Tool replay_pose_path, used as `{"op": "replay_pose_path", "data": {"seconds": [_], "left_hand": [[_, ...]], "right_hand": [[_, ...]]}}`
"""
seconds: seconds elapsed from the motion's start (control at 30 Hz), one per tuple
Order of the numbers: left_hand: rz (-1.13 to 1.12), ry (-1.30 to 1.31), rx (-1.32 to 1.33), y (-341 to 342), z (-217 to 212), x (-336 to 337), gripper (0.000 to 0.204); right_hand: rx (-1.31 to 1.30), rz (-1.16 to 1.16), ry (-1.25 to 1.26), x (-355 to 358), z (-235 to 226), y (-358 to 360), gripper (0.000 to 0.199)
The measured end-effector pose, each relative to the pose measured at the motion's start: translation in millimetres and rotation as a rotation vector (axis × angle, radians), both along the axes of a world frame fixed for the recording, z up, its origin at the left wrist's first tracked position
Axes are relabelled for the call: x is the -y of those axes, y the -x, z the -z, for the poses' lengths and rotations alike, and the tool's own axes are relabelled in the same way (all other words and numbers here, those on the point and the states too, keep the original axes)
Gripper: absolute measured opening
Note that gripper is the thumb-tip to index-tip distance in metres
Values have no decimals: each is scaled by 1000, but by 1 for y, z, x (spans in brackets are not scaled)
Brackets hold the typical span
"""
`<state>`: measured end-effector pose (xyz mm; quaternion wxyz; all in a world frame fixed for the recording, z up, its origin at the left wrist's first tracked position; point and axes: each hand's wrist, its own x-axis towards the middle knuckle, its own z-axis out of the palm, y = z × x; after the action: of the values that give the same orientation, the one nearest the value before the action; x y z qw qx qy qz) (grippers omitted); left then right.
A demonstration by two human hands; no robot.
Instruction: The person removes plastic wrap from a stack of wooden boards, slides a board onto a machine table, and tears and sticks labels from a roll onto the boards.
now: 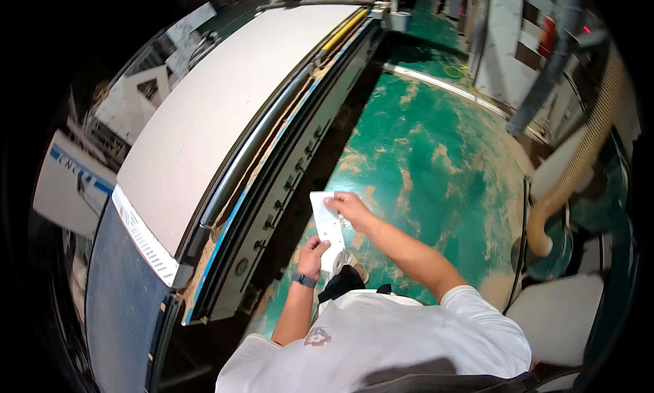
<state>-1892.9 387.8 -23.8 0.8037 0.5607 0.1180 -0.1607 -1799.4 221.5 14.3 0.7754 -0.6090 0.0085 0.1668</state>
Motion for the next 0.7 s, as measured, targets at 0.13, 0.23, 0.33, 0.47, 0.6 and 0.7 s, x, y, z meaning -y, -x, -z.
{"op": "replay_pose_path", "data": {"seconds": [0.13, 0.23, 0.33, 0.47, 0.6, 0.7], "left_hand": [[-33, -46, 35, -97, 8, 12, 14], [-52, -54, 119, -181, -1, 20, 11], [-104, -16, 117, -249, -36, 29, 7], [-124, 43, 165, -324, -60, 44, 12], [-117, 51, 201, -389, -64, 66, 13], [-142, 21, 216, -431, -61, 84, 12]], "right_hand": [[-22, 3, -26, 17, 12, -116, 23], [74, 22, -32, 23, -21, -197, 24], [236, -17, -1, 33, -55, -268, 25], [124, 4, -98, 43, -96, -341, 27], [126, -42, -87, 68, -88, -417, 27], [151, -110, -88, 83, -80, -470, 28]]}}
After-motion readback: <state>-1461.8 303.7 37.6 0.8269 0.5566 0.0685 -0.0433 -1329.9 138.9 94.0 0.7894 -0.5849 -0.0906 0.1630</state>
